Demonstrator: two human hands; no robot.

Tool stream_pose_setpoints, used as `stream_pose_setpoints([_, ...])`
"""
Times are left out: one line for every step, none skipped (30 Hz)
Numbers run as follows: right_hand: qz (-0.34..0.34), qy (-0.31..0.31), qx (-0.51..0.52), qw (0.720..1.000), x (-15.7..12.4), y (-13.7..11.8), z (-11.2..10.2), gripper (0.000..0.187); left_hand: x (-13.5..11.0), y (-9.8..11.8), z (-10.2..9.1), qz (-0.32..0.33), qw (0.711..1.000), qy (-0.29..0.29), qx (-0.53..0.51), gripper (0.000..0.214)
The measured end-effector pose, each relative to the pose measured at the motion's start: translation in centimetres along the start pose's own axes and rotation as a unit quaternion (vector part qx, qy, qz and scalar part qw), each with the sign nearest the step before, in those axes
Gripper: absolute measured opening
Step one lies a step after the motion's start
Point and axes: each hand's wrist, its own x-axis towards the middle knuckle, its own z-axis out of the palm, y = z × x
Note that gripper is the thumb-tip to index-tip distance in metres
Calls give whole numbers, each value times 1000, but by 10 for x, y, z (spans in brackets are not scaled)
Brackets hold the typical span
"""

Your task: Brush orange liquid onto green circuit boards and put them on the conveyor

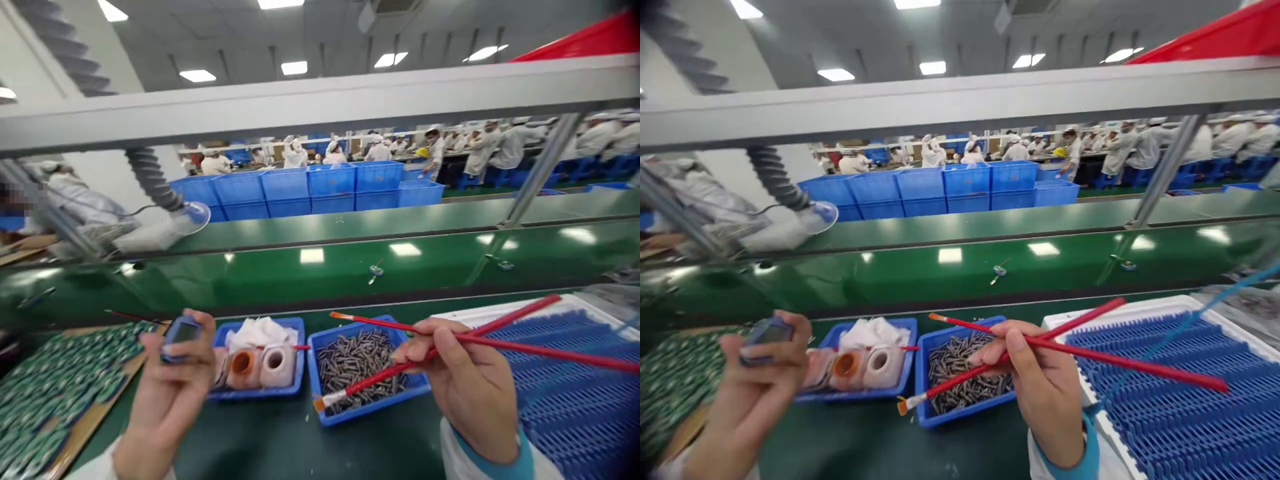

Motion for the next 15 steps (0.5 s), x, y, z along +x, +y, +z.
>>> stream_pose_setpoints([25,-24,-5,999,1,1,9,18,-10,-3,-19,-8,998,47,39,54])
stream_pose_setpoints([52,-45,-14,997,1,4,18,20,-20,-5,-34,-11,992,96,80,60])
stream_pose_setpoints([81,-68,-26,994,2,7,27,21,-28,-5,-46,-10,982,139,124,63])
stream_pose_setpoints([110,-90,-40,989,3,11,35,24,-35,-4,-55,-4,971,172,167,63])
stream_pose_setpoints([138,-110,-58,983,3,16,44,29,-42,-1,-62,0,959,193,210,60])
stream_pose_setpoints([162,-127,-75,976,4,21,53,34,-48,4,-67,3,948,201,248,57])
stream_pose_setpoints([181,-140,-90,969,5,26,61,37,-53,10,-71,6,939,201,279,54])
stream_pose_setpoints([195,-149,-103,964,6,32,70,41,-58,17,-75,8,932,198,303,54])
stream_pose_setpoints([204,-157,-114,959,8,37,77,42,-62,24,-80,12,925,199,322,55])
stream_pose_setpoints([211,-161,-124,956,8,42,84,43,-65,31,-86,25,918,205,339,56])
stream_pose_setpoints([215,-166,-130,954,9,47,90,44,-67,38,-93,39,910,210,354,58])
stream_pose_setpoints([219,-170,-136,951,10,51,93,44,-69,43,-100,59,904,213,366,59])
stream_pose_setpoints([223,-172,-142,949,10,54,96,44,-71,48,-108,80,899,214,373,59])
stream_pose_setpoints([225,-172,-146,948,10,56,97,44,-72,51,-115,102,897,213,374,59])
stream_pose_setpoints([228,-173,-150,946,10,57,96,43,-74,53,-121,121,895,214,372,60])
